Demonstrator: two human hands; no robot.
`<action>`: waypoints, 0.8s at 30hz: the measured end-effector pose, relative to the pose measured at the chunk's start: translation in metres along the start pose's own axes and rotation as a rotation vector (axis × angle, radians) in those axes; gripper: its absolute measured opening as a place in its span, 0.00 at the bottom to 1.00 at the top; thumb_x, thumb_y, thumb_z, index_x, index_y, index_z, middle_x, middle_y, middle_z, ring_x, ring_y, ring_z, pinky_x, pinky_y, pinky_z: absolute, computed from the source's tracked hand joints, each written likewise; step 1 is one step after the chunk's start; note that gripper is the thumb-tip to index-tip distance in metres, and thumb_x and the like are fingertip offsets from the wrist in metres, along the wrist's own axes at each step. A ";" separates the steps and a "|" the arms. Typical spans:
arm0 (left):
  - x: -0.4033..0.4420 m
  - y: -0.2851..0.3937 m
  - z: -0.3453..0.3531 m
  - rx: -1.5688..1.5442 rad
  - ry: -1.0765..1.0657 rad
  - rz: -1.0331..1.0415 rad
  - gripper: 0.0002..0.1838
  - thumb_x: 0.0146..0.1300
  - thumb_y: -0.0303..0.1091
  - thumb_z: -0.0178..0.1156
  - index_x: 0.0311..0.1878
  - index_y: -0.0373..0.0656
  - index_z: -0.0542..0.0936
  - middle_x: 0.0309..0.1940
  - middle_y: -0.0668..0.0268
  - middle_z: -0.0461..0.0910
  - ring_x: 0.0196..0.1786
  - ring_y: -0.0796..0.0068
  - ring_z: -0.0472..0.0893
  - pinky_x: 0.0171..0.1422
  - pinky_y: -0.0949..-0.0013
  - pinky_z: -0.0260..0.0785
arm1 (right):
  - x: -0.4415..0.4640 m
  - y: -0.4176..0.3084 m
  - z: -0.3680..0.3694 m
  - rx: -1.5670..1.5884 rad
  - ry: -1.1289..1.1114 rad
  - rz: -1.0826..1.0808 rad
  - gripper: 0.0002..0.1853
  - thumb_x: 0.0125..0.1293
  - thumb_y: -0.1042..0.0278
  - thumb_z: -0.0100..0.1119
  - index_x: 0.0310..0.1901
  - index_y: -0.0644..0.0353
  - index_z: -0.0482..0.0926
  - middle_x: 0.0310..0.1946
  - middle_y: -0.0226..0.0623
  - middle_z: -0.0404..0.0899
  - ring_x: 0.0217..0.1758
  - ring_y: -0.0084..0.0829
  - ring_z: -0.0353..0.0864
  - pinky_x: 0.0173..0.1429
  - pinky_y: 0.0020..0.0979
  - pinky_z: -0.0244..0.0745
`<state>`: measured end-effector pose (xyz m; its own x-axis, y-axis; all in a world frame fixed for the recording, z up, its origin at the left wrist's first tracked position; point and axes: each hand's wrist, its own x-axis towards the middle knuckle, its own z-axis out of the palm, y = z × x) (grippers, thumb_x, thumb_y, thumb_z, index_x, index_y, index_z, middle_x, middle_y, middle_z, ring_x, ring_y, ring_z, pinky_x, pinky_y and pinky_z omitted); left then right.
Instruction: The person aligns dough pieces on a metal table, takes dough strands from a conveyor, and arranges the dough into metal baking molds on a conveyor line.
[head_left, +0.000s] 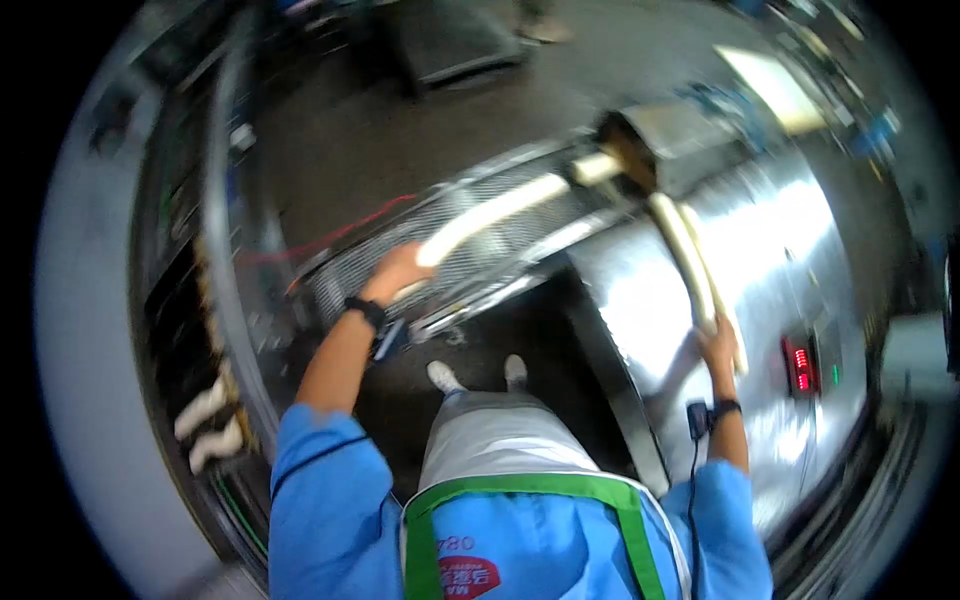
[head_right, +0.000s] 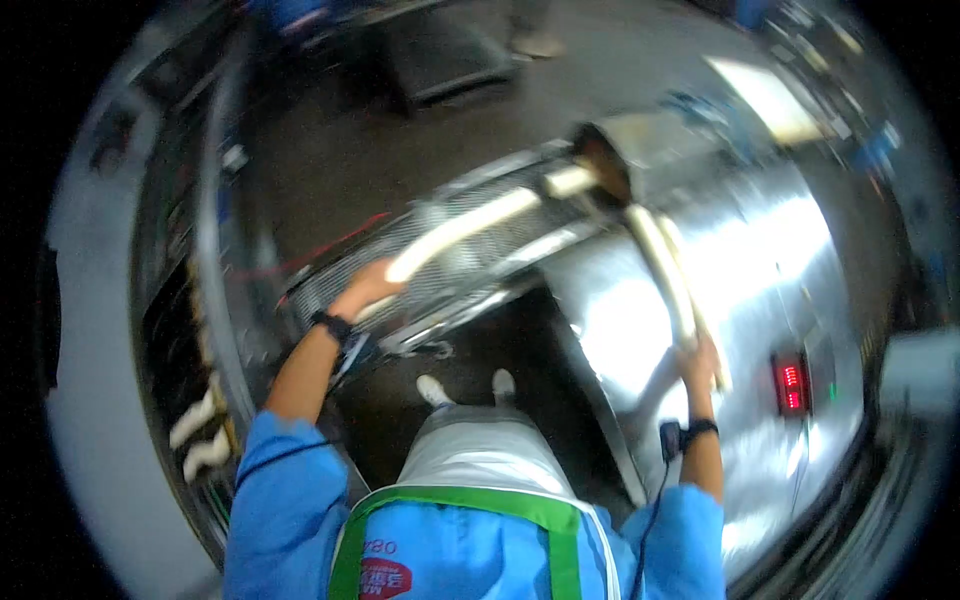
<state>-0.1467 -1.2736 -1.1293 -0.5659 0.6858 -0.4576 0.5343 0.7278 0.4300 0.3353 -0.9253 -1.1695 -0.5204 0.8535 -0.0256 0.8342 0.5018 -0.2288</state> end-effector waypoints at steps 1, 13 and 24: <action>-0.004 -0.003 0.000 -0.205 -0.085 0.040 0.23 0.40 0.46 0.62 0.37 0.38 0.75 0.33 0.53 0.77 0.35 0.62 0.77 0.40 0.64 0.67 | 0.004 -0.010 -0.006 0.046 -0.160 0.110 0.35 0.43 0.58 0.64 0.53 0.64 0.63 0.49 0.49 0.68 0.54 0.45 0.65 0.56 0.36 0.61; -0.093 0.043 -0.085 -1.922 0.143 0.285 0.26 0.51 0.35 0.55 0.54 0.41 0.63 0.46 0.58 0.71 0.45 0.66 0.75 0.38 0.66 0.73 | 0.050 -0.179 -0.077 1.020 -0.601 -0.116 0.29 0.53 0.58 0.49 0.54 0.65 0.61 0.42 0.42 0.71 0.28 0.27 0.72 0.28 0.27 0.69; -0.271 -0.094 -0.199 -1.555 1.461 0.403 0.28 0.53 0.40 0.53 0.57 0.41 0.60 0.51 0.61 0.66 0.50 0.66 0.71 0.45 0.65 0.68 | -0.021 -0.579 -0.145 1.080 -1.118 -0.821 0.35 0.48 0.55 0.55 0.55 0.69 0.59 0.34 0.43 0.71 0.20 0.22 0.73 0.22 0.19 0.72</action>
<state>-0.1685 -1.5280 -0.8913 -0.9348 -0.2736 0.2266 0.3416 -0.5175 0.7846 -0.1106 -1.2133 -0.8957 -0.9573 -0.2797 -0.0726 0.0729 0.0094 -0.9973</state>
